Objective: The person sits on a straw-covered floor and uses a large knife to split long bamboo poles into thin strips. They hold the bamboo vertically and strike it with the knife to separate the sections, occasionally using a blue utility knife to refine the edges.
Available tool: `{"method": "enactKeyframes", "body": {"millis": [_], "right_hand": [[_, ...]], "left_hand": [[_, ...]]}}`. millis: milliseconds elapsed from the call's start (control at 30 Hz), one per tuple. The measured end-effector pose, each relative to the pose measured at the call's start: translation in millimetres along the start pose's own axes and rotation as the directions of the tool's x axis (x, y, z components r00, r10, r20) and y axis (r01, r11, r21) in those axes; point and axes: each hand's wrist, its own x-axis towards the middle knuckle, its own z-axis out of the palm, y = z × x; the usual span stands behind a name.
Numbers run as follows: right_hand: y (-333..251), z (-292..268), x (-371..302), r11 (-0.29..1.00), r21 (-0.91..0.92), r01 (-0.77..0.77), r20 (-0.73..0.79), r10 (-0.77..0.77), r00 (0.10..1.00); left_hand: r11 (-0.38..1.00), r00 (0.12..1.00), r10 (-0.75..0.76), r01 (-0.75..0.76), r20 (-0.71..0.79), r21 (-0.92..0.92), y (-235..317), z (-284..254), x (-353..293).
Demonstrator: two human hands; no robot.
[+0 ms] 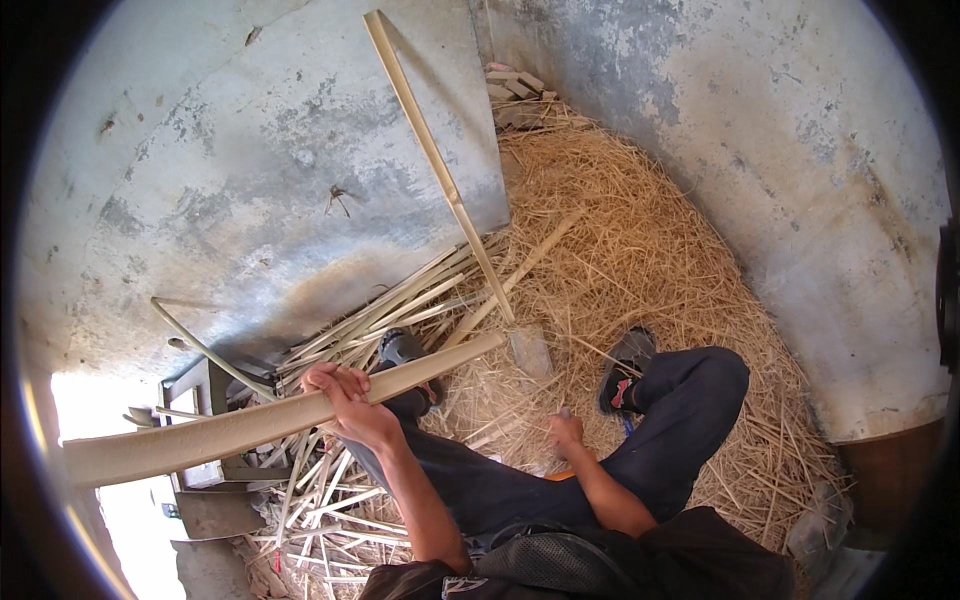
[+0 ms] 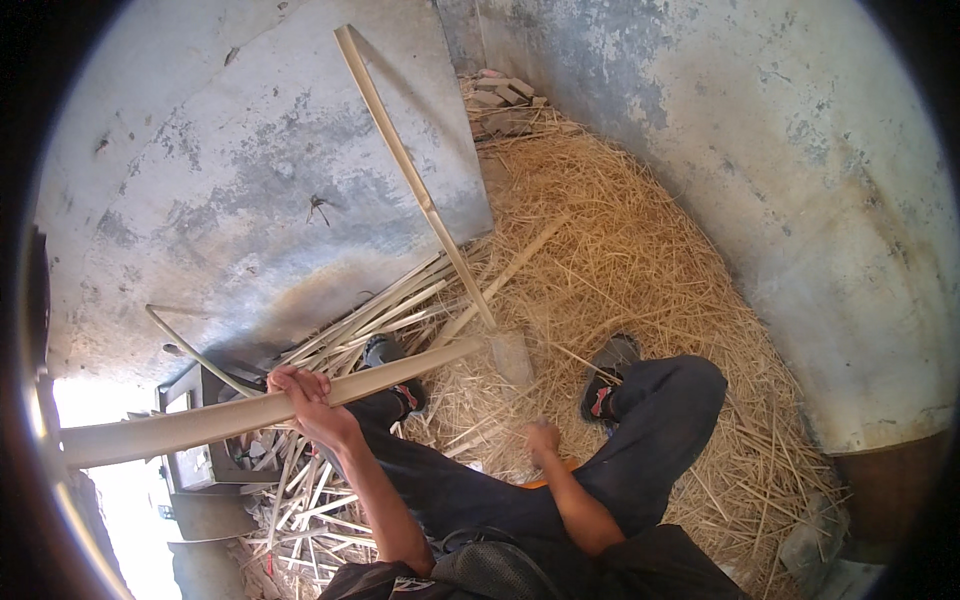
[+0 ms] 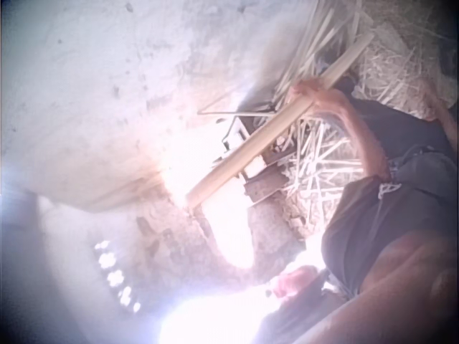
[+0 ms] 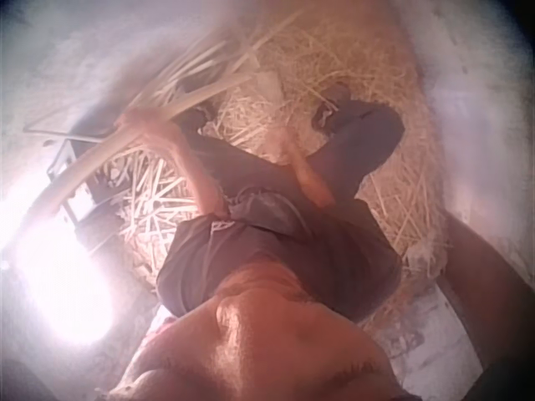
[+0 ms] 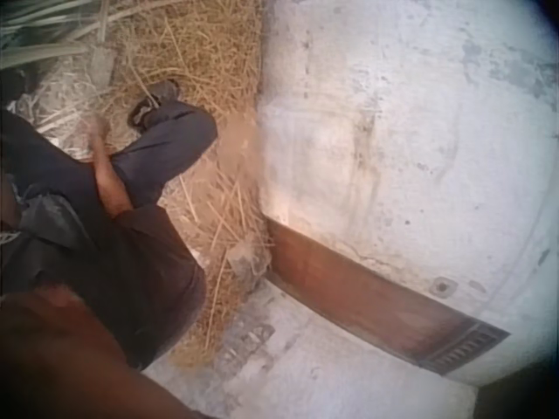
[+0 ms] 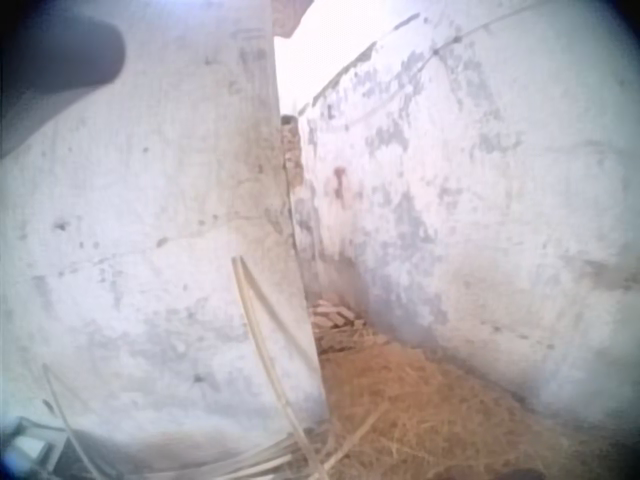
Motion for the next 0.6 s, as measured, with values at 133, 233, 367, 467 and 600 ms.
{"method": "enactKeyframes", "body": {"millis": [133, 233, 367, 467, 600], "right_hand": [[13.9, -0.9, 26.1, 0.988, 0.019, 0.155, -0.143, -0.15, 0.978], [18.9, 0.8, 29.7, 0.986, 0.023, 0.164, -0.137, -0.16, 0.978], [11.6, -0.8, 8.8, 0.994, 0.037, 0.107, 0.112, -0.111, 0.988], [8.8, 0.0, -22.4, 0.987, 0.15, 0.06, 0.23, -0.094, 0.969], [9.7, 2.1, -31.4, 0.984, 0.1, 0.145, 0.327, -0.17, 0.93]], "left_hand": [[0.999, 0.999, -0.047, 0.046, 0.025, 0.019, -20.7, 2.4, -7.2], [0.996, 0.996, -0.073, 0.071, 0.044, 0.061, -39.0, 7.7, -15.1], [0.993, 0.994, -0.084, 0.078, 0.076, 0.089, -61.1, 15.0, -24.9], [0.99, 0.987, -0.133, 0.128, 0.088, 0.058, -88.1, 14.8, -29.4], [0.988, 0.96, -0.142, 0.153, 0.241, -0.029, -93.3, 14.9, -30.1]]}}
